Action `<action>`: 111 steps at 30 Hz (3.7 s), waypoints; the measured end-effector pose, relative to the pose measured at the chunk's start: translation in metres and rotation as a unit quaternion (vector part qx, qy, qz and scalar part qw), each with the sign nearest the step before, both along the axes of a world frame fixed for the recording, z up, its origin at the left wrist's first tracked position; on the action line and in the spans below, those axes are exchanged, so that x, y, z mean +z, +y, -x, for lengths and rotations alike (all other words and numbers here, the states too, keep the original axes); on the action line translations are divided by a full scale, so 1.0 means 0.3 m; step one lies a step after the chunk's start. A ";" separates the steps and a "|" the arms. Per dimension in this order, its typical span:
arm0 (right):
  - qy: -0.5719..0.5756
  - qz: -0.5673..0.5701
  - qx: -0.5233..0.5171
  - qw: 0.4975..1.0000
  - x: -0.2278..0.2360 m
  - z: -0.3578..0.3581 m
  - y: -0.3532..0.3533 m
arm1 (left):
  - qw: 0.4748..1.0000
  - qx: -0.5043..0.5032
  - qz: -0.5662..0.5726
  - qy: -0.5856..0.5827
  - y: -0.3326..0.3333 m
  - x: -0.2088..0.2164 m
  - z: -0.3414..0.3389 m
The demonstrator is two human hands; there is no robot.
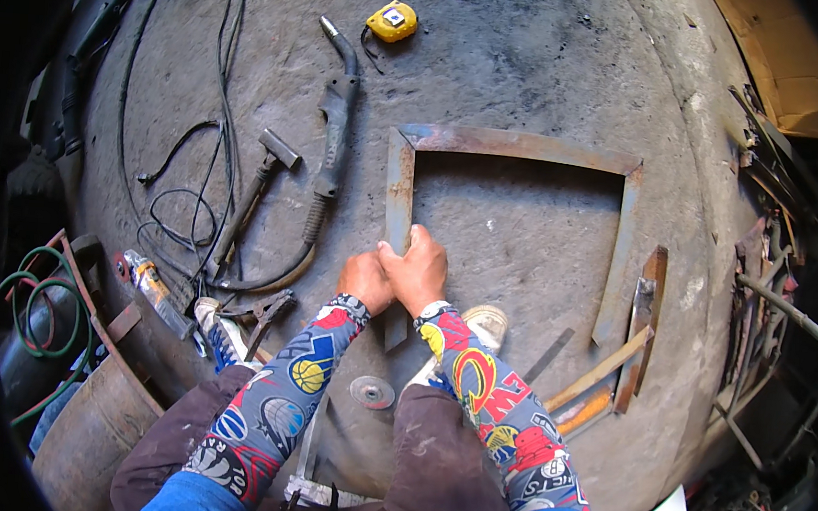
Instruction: The person assembles a rectangular metal frame on the floor using a hammer, measuring tape, and angle grinder. They position metal bars, measure dimensions, and use the grinder to cut or smooth edges.
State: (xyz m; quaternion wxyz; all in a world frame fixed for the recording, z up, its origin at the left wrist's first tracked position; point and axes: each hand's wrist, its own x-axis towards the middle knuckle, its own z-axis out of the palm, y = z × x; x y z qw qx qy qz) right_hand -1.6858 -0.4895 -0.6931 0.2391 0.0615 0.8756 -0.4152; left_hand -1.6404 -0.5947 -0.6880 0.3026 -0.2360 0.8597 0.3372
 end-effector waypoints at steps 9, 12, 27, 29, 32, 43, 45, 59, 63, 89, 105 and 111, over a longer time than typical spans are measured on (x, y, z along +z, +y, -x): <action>0.005 0.028 -0.005 1.000 0.005 -0.001 0.010 | 1.000 0.009 -0.004 -0.021 -0.002 0.014 0.008; -0.004 0.010 0.001 1.000 0.004 0.000 0.011 | 1.000 0.002 -0.010 -0.027 -0.004 0.008 0.010; -0.012 0.029 -0.017 0.999 0.009 0.004 0.013 | 0.999 0.010 -0.025 -0.032 0.002 -0.024 -0.009; -0.007 0.033 -0.018 0.999 0.007 0.003 0.013 | 0.999 0.005 -0.027 -0.031 0.001 -0.030 -0.009; -0.010 0.040 -0.023 0.999 0.002 -0.001 0.014 | 0.999 -0.009 -0.021 -0.043 0.002 -0.025 -0.002; 0.002 0.043 -0.036 0.998 -0.006 -0.011 0.018 | 0.998 -0.011 0.017 -0.066 0.015 0.056 0.031; -0.029 0.061 -0.038 0.997 -0.002 -0.007 0.022 | 0.997 -0.016 0.030 -0.065 0.016 0.070 0.029; -0.087 0.109 -0.074 0.987 0.062 -0.002 0.073 | 0.976 0.148 0.061 0.149 -0.094 0.154 0.072; -0.116 0.124 -0.080 0.982 0.107 -0.013 0.136 | 0.918 0.008 0.098 0.384 -0.237 0.147 0.382; -0.237 0.540 -0.267 0.762 0.431 0.072 0.411 | 0.878 -0.211 -0.400 0.158 0.073 0.507 0.523; -0.120 0.302 0.229 0.918 1.336 -0.138 0.370 | 0.868 -0.088 -0.227 0.433 0.050 1.350 -0.226; -0.220 0.409 0.128 0.876 1.514 -0.283 0.380 | 0.872 -0.213 -0.149 0.415 0.017 1.492 -0.343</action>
